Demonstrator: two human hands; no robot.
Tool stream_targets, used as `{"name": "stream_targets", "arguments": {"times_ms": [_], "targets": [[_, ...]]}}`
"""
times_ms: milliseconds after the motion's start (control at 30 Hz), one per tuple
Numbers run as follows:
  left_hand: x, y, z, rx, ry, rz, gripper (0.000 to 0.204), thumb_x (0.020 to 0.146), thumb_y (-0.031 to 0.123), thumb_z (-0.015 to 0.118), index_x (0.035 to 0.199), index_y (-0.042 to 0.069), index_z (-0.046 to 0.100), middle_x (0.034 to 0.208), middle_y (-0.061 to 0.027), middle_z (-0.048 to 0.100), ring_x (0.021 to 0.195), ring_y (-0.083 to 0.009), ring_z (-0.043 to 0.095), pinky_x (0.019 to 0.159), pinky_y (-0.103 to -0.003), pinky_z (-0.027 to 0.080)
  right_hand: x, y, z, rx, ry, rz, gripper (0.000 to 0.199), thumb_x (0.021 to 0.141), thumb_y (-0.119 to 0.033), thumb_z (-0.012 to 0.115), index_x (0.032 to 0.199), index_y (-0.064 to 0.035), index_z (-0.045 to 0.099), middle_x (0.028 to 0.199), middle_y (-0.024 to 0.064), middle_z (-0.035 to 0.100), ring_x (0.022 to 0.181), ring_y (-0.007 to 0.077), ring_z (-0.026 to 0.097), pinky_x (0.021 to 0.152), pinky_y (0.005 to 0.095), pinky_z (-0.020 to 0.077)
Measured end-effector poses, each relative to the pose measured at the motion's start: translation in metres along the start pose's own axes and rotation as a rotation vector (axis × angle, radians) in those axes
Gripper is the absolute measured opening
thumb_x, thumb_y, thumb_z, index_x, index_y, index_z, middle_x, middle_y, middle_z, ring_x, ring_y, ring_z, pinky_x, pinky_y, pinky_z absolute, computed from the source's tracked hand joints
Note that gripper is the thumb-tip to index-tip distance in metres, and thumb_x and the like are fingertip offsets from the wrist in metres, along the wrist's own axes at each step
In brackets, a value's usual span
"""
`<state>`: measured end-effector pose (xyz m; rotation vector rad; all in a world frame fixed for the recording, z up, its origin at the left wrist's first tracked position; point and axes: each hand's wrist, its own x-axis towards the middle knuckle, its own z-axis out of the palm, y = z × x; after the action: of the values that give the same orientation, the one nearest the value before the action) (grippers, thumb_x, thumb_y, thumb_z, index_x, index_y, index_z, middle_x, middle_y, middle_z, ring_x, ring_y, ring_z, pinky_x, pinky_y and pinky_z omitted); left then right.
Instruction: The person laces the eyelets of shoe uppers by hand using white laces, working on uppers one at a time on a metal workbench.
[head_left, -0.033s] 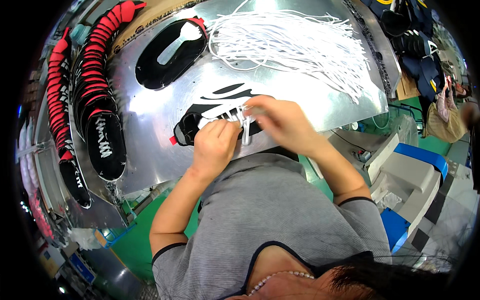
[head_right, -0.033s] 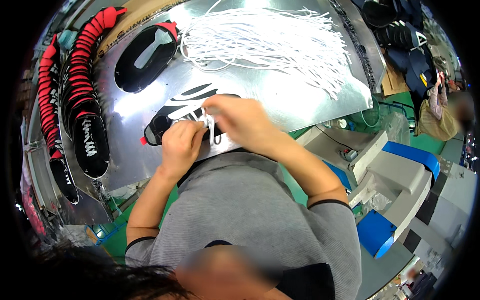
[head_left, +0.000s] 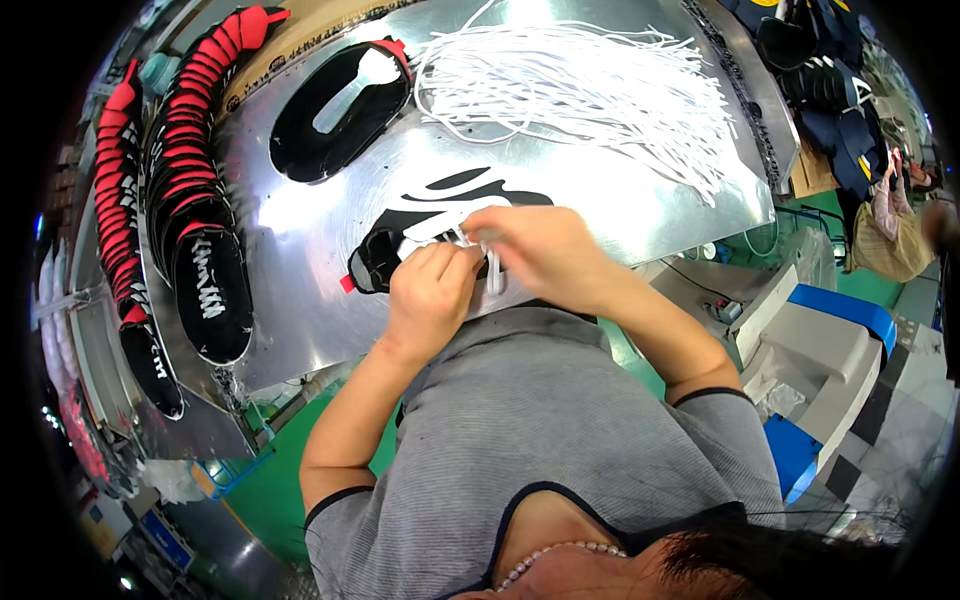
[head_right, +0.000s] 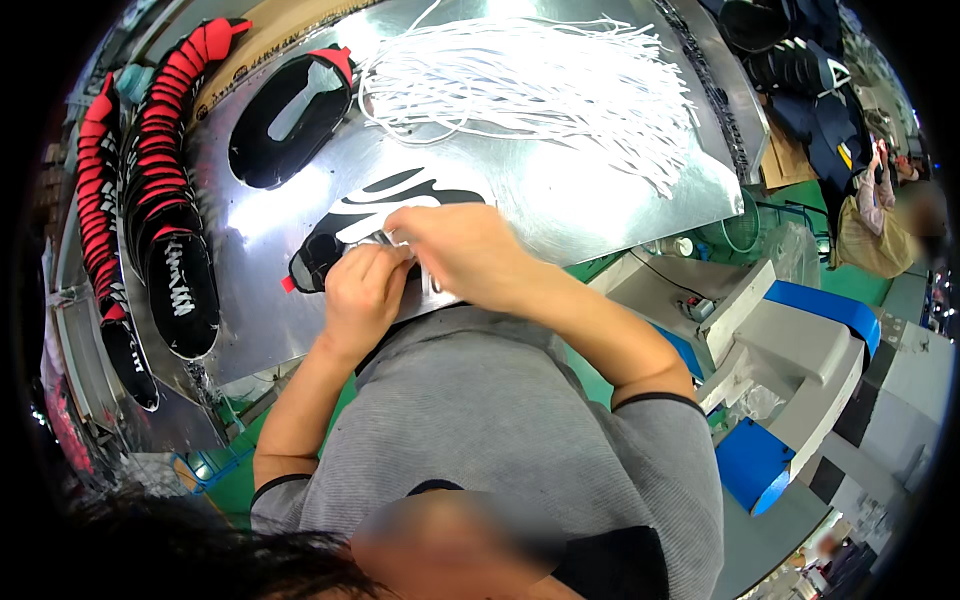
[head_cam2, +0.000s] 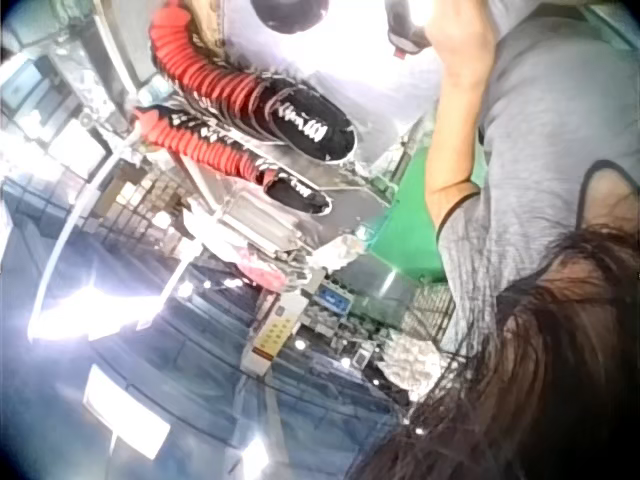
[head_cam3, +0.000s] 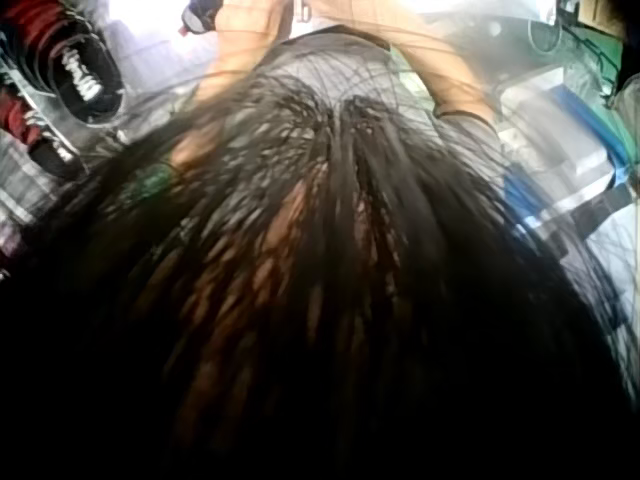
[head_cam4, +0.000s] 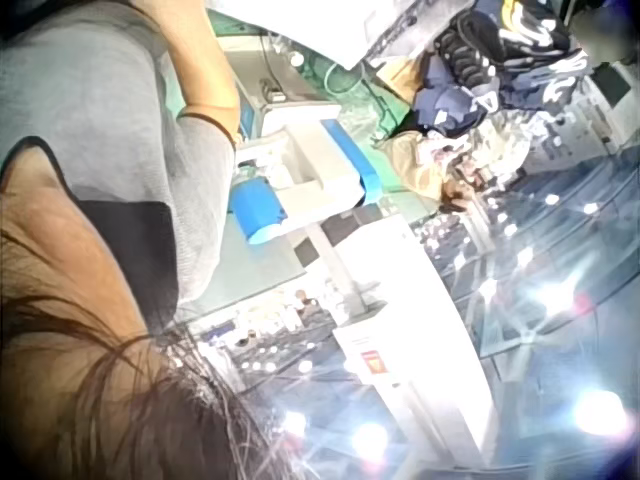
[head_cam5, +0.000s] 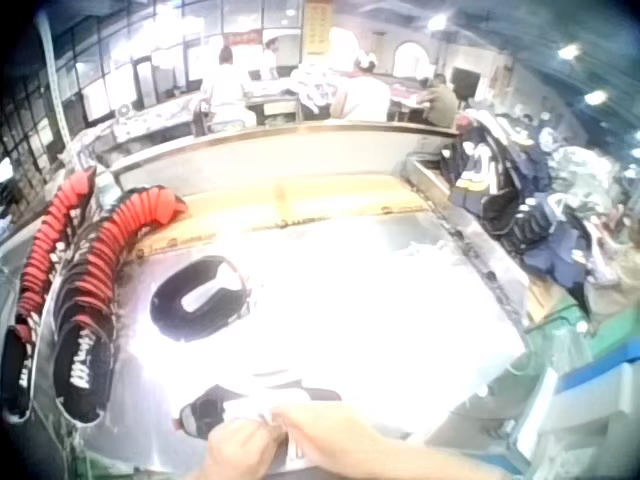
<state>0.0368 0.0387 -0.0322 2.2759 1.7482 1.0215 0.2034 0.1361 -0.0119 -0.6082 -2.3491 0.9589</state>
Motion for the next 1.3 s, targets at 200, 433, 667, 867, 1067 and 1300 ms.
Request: {"name": "stream_targets", "arguments": {"times_ms": [200, 433, 667, 867, 1067, 1300], "targets": [[-0.014, -0.005, -0.001, 0.118, 0.059, 0.090, 0.013, 0.074, 0.000, 0.069, 0.086, 0.003, 0.064, 0.070, -0.0057, 0.054, 0.064, -0.0215, 0.056, 0.057, -0.034, 0.045, 0.008, 0.005, 0.020, -0.305, -0.265, 0.132, 0.013, 0.088, -0.012, 0.061, 0.100, -0.0060, 0.062, 0.084, 0.0104, 0.070, 0.076, 0.0301, 0.067, 0.062, 0.0414, 0.0491], [-0.015, -0.005, -0.003, 0.019, 0.017, 0.084, 0.018, 0.075, -0.004, 0.073, 0.086, 0.002, 0.060, 0.074, -0.0084, 0.060, 0.066, -0.0256, 0.058, 0.057, -0.035, 0.046, 0.015, 0.011, 0.016, 0.153, -0.252, 0.346, 0.019, 0.086, -0.009, 0.069, 0.104, -0.0034, 0.064, 0.086, 0.0092, 0.071, 0.080, 0.0217, 0.069, 0.072, 0.0324, 0.0521], [-0.014, -0.001, -0.003, -0.120, -0.032, 0.024, 0.020, 0.072, -0.004, 0.076, 0.085, 0.001, 0.061, 0.073, -0.0099, 0.060, 0.065, -0.0262, 0.059, 0.057, -0.035, 0.047, 0.033, 0.004, -0.020, 0.922, 0.240, 0.500, 0.024, 0.087, -0.007, 0.071, 0.110, -0.0087, 0.063, 0.090, -0.0010, 0.068, 0.072, 0.0016, 0.055, 0.062, 0.0181, 0.0419], [-0.016, 0.000, -0.008, -0.113, -0.073, 0.007, 0.018, 0.072, -0.002, 0.077, 0.083, 0.002, 0.062, 0.073, -0.0094, 0.062, 0.066, -0.0262, 0.061, 0.057, -0.036, 0.046, 0.044, 0.029, -0.122, 0.950, 0.772, 0.043, 0.030, 0.088, 0.005, 0.067, 0.113, -0.0058, 0.054, 0.091, 0.0123, 0.070, 0.056, 0.0023, 0.040, 0.048, 0.0188, 0.0288], [-0.004, 0.003, -0.016, -0.123, -0.146, 0.059, 0.017, 0.073, 0.003, 0.077, 0.083, 0.004, 0.063, 0.072, -0.0078, 0.062, 0.065, -0.0248, 0.060, 0.058, -0.035, 0.044, 0.022, 0.050, -0.141, 0.931, 0.866, -0.068, 0.027, 0.089, 0.005, 0.066, 0.109, -0.0062, 0.052, 0.091, 0.0135, 0.070, 0.056, 0.0032, 0.039, 0.048, 0.0184, 0.0285], [0.003, 0.003, -0.025, 0.051, -0.206, 0.029, 0.024, 0.076, 0.008, 0.078, 0.095, 0.004, 0.064, 0.073, -0.0071, 0.064, 0.067, -0.0232, 0.062, 0.060, -0.034, 0.043, 0.007, 0.037, 0.014, 0.712, 0.284, 0.297, 0.012, 0.089, -0.007, 0.069, 0.100, -0.0060, 0.063, 0.084, -0.0025, 0.065, 0.074, 0.0041, 0.055, 0.067, 0.0210, 0.0453]]}}
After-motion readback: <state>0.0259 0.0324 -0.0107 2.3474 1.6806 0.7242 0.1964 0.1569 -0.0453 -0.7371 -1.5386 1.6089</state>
